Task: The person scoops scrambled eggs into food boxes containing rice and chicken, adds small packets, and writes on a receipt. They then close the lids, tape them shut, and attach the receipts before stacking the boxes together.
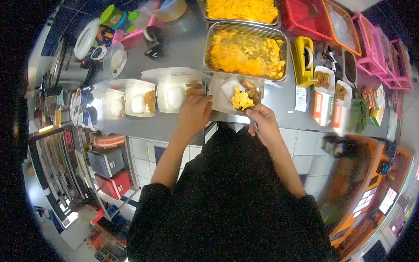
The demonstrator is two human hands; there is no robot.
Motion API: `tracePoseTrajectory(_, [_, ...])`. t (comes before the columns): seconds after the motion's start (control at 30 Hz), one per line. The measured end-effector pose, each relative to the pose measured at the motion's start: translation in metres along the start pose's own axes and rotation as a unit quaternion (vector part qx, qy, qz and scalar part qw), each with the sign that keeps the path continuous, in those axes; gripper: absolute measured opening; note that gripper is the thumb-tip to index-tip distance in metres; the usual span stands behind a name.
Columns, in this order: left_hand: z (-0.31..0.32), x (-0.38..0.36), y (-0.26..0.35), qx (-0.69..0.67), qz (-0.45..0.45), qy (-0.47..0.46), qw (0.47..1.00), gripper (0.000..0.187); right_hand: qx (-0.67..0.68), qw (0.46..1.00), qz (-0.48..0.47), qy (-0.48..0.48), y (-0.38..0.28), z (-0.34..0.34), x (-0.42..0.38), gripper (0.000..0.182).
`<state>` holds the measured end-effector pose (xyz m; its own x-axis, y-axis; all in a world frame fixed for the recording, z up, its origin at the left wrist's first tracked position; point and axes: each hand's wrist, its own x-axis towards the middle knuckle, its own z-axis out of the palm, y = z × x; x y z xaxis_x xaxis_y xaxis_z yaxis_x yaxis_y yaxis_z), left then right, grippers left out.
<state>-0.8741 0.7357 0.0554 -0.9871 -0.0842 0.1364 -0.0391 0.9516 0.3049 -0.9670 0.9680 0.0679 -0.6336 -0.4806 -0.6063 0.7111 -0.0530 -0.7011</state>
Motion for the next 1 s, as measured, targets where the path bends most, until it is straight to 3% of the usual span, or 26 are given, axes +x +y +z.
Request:
tracePoseTrajectory(0.07, [-0.014, -0.015, 0.000, -0.125, -0.137, 0.064, 0.981, 0.022, -0.038, 0.999, -0.034, -0.010, 0.001, 0.005, 0.005, 0.018])
tracePoseTrajectory(0.17, [-0.008, -0.046, -0.002, -0.236, -0.233, 0.093, 0.939, 0.023, -0.104, 0.994, -0.044, -0.012, 0.004, 0.016, 0.015, 0.017])
tracePoseTrajectory(0.27, [0.004, -0.065, 0.003, -0.208, -0.268, 0.042, 0.940, 0.026, -0.080, 0.996, 0.010, -0.028, 0.015, 0.020, 0.025, 0.018])
tracePoseTrajectory(0.33, [0.025, -0.072, 0.004, -0.223, -0.258, 0.056, 0.938, 0.024, -0.071, 0.997, 0.003, -0.027, 0.025, 0.022, 0.029, 0.017])
tracePoseTrajectory(0.4, [0.032, -0.063, 0.017, -0.207, -0.192, 0.069, 0.957, 0.027, -0.080, 0.996, -0.005, -0.029, 0.025, 0.029, 0.026, 0.017])
tracePoseTrajectory(0.5, [0.032, -0.046, 0.033, -0.043, -0.114, -0.026, 0.992, 0.035, -0.091, 0.995, -0.027, -0.041, 0.031, 0.027, 0.030, 0.018])
tracePoseTrajectory(0.6, [0.062, -0.038, 0.028, -0.028, -0.056, 0.005, 0.998, 0.027, -0.147, 0.987, -0.043, -0.054, 0.030, 0.026, 0.031, 0.020])
tracePoseTrajectory(0.67, [0.067, -0.038, 0.030, -0.025, -0.058, -0.013, 0.998, 0.024, -0.160, 0.984, -0.072, -0.040, 0.026, 0.029, 0.025, 0.021])
tracePoseTrajectory(0.73, [0.070, -0.038, 0.035, -0.022, -0.063, -0.032, 0.997, 0.021, -0.254, 0.960, -0.114, -0.034, 0.024, 0.027, 0.022, 0.018])
tracePoseTrajectory(0.77, [0.073, -0.038, 0.039, -0.039, -0.068, 0.004, 0.997, 0.020, -0.251, 0.961, -0.116, -0.033, 0.031, 0.023, 0.028, 0.018])
tracePoseTrajectory(0.8, [0.074, -0.041, 0.042, -0.055, -0.073, 0.037, 0.995, 0.018, -0.404, 0.869, -0.284, -0.016, 0.042, 0.019, 0.035, 0.014])
tracePoseTrajectory(0.83, [0.077, -0.046, 0.042, -0.053, -0.072, 0.035, 0.995, 0.018, -0.534, 0.725, -0.436, 0.003, 0.052, 0.014, 0.041, 0.013])
tracePoseTrajectory(0.87, [0.078, -0.052, 0.045, -0.074, -0.099, 0.044, 0.991, 0.018, -0.532, 0.726, -0.436, 0.005, 0.051, 0.015, 0.040, 0.013])
tracePoseTrajectory(0.93, [0.080, -0.064, 0.051, -0.096, -0.127, 0.048, 0.986, 0.019, -0.700, 0.511, -0.498, 0.018, 0.055, 0.017, 0.031, 0.019])
tracePoseTrajectory(1.0, [0.068, -0.070, 0.058, -0.132, -0.114, 0.094, 0.980, 0.020, -0.705, 0.542, -0.456, -0.017, 0.054, 0.018, 0.025, 0.025])
